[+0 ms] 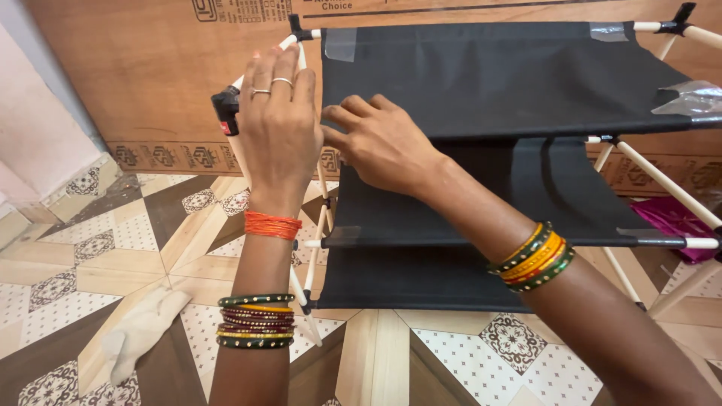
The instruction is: The person disassembles a three-tier black fabric shoe rack by hand. They remove the fabric shelves from the white PVC frame, then detach the frame sections at the joints and lay the pieces on the floor.
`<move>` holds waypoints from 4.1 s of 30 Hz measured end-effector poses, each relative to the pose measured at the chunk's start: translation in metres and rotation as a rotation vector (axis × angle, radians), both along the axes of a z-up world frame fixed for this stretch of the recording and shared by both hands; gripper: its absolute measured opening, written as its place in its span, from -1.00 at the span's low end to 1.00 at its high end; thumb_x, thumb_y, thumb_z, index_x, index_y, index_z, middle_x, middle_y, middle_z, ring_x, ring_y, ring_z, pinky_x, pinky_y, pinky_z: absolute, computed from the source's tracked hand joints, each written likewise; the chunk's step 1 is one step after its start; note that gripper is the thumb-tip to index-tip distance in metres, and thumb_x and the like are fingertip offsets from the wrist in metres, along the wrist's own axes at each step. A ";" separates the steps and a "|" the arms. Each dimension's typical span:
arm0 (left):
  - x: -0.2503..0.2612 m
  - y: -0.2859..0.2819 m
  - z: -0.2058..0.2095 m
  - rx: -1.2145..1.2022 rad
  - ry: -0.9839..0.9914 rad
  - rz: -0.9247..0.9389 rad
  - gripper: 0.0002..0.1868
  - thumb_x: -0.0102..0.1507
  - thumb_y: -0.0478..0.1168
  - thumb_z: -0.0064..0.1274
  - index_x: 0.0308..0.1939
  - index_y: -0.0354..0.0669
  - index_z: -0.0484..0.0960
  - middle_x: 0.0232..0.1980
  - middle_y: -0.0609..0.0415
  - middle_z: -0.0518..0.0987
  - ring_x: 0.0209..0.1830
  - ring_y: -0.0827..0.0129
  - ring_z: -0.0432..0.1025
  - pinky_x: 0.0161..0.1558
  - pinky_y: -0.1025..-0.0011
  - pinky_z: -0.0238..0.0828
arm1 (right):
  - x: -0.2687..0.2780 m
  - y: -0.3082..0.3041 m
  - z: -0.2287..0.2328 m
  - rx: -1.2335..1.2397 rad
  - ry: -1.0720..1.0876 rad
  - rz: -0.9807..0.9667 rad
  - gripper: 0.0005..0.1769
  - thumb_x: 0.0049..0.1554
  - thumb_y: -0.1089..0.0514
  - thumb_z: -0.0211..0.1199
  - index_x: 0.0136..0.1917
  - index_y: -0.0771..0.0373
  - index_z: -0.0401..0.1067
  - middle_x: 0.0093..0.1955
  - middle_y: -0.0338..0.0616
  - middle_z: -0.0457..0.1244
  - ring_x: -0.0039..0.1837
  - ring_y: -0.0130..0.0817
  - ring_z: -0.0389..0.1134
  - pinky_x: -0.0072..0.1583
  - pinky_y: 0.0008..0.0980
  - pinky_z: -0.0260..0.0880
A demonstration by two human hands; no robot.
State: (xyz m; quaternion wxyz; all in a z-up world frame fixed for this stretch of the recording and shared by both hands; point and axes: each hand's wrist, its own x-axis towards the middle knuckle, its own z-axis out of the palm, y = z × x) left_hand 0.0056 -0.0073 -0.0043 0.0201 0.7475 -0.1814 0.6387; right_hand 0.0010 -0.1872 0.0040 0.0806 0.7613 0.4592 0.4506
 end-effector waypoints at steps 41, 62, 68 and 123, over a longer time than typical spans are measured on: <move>0.102 0.026 0.045 -0.031 0.404 0.889 -0.80 0.23 -0.19 0.08 -0.44 0.11 0.79 -0.49 0.06 0.68 -0.46 0.22 0.62 -0.56 0.33 0.37 | -0.006 -0.161 0.075 -0.155 0.710 -1.068 -0.68 0.12 0.25 0.17 0.14 0.13 0.54 0.06 0.05 0.41 0.18 -0.02 0.47 0.20 -0.11 0.51; 0.096 -0.026 0.043 -0.111 0.185 0.192 -0.90 0.38 -0.32 0.14 -0.08 -0.29 0.69 -0.10 -0.21 0.59 -0.10 -0.06 0.50 -0.08 0.10 0.42 | 0.059 -0.183 -0.047 -0.357 0.849 -0.836 -0.47 0.09 -0.21 0.35 0.18 0.15 0.49 0.13 -0.02 0.38 0.25 -0.05 0.41 0.22 -0.14 0.44; 0.136 -0.038 -0.008 -0.651 0.678 -0.248 -0.70 0.30 -0.09 0.15 -0.06 -0.28 0.68 -0.10 -0.16 0.67 -0.08 0.10 0.61 0.03 0.21 0.50 | 0.060 -0.166 -0.044 -0.476 0.956 -0.727 -0.62 0.15 -0.13 0.26 0.21 -0.05 0.50 0.15 -0.10 0.39 0.25 -0.08 0.41 0.20 -0.11 0.44; 0.282 -0.004 -0.034 -1.332 0.334 -0.995 -0.68 0.38 -0.01 0.07 -0.12 -0.24 0.58 -0.18 0.20 0.55 -0.13 0.53 0.36 0.00 0.48 0.30 | 0.245 -0.009 0.029 0.265 0.125 0.139 -0.85 0.07 0.22 0.24 -0.04 0.19 0.47 -0.24 -0.07 0.35 -0.19 0.00 0.39 -0.24 -0.02 0.32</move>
